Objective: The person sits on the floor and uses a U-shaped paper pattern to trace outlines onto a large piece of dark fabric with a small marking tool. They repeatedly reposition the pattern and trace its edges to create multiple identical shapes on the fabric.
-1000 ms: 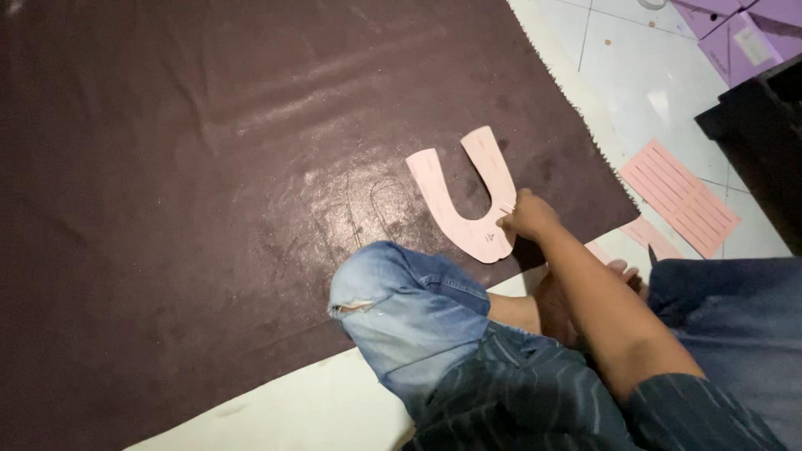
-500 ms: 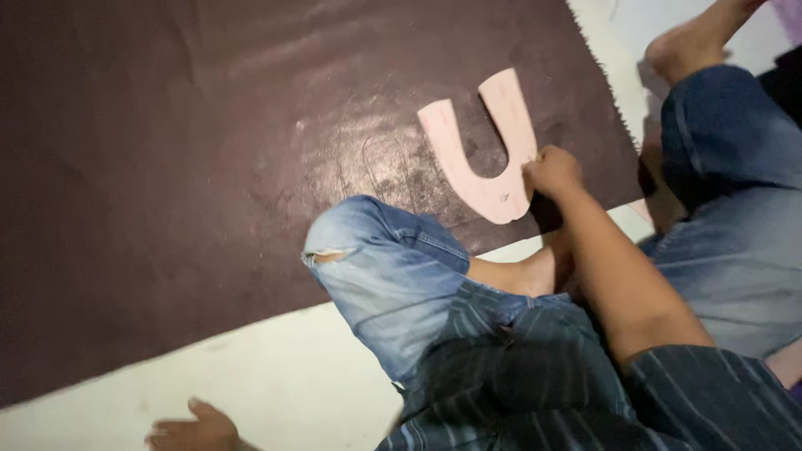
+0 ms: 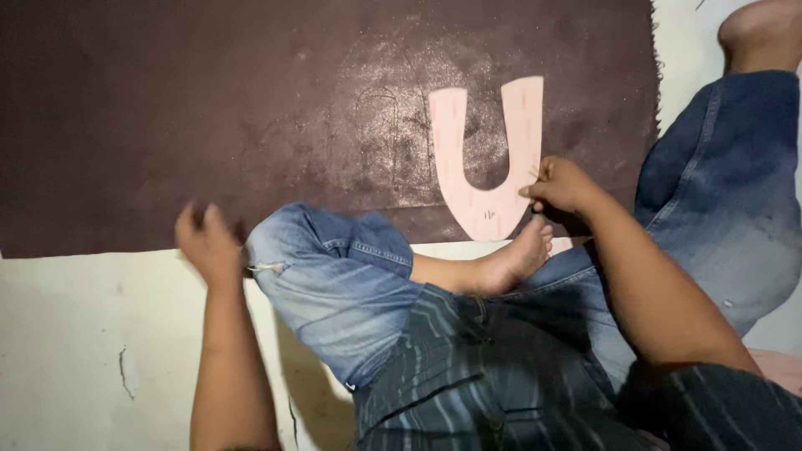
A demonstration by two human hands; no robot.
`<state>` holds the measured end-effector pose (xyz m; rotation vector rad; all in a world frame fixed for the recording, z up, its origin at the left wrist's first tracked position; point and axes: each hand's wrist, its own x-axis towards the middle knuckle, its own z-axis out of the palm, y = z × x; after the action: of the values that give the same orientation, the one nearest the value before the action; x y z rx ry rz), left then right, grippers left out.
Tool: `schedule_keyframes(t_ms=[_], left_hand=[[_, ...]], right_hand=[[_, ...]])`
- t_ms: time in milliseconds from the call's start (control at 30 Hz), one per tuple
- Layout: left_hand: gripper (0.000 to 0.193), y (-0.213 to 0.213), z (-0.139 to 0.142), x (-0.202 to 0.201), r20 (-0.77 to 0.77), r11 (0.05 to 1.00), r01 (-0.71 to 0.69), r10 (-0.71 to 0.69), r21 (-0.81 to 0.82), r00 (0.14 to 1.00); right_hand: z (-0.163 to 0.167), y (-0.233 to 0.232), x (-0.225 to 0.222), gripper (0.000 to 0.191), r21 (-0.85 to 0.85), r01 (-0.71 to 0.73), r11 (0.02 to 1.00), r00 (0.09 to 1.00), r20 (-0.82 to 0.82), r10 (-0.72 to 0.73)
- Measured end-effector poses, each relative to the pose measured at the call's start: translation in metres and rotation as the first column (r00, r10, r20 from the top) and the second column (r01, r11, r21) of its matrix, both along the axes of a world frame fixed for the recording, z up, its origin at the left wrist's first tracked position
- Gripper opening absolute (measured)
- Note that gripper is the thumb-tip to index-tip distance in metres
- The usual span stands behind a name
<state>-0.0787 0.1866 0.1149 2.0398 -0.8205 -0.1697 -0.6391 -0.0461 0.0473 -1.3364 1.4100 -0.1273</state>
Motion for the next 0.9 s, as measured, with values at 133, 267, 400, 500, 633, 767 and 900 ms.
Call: schedule_keyframes(t_ms=[133, 267, 400, 500, 633, 767, 900], left_hand=[[0.054, -0.132, -0.009, -0.076, 0.028, 0.903, 0.389, -0.4, 0.182, 0.916], [0.074, -0.189, -0.038, -0.178, -0.049, 0.54, 0.576, -0.702, 0.613, 0.71], [0.09, -0.181, -0.054, -0.224, -0.071, 0.459, 0.614, -0.761, 0.642, 0.644], [0.086, -0.175, -0.058, -0.217, -0.106, 0.406, 0.639, -0.787, 0.653, 0.608], [0.082, -0.176, -0.063, -0.211, -0.146, 0.366, 0.619, -0.77, 0.695, 0.621], [0.072, -0.178, -0.073, -0.214, -0.164, 0.384, 0.621, -0.747, 0.683, 0.644], [0.064, -0.178, -0.085, -0.212, -0.161, 0.411, 0.636, -0.746, 0.653, 0.646]], right_hand=[[-0.007, 0.016, 0.021, 0.026, 0.075, 0.058, 0.995, 0.997, -0.05, -0.055], [-0.019, 0.015, 0.028, 0.024, 0.078, 0.134, 0.988, 0.991, -0.027, -0.132], [-0.028, 0.015, 0.025, 0.022, 0.103, 0.142, 0.984, 0.99, -0.005, -0.142], [-0.033, 0.013, 0.025, 0.021, 0.115, 0.128, 0.985, 0.992, -0.003, -0.129], [-0.033, 0.011, 0.025, 0.021, 0.085, 0.101, 0.991, 0.995, -0.007, -0.101], [-0.027, 0.015, 0.026, 0.023, -0.055, 0.097, 0.994, 0.995, -0.034, -0.099], [-0.02, 0.02, 0.03, 0.029, -0.178, 0.071, 0.981, 0.979, -0.179, -0.103]])
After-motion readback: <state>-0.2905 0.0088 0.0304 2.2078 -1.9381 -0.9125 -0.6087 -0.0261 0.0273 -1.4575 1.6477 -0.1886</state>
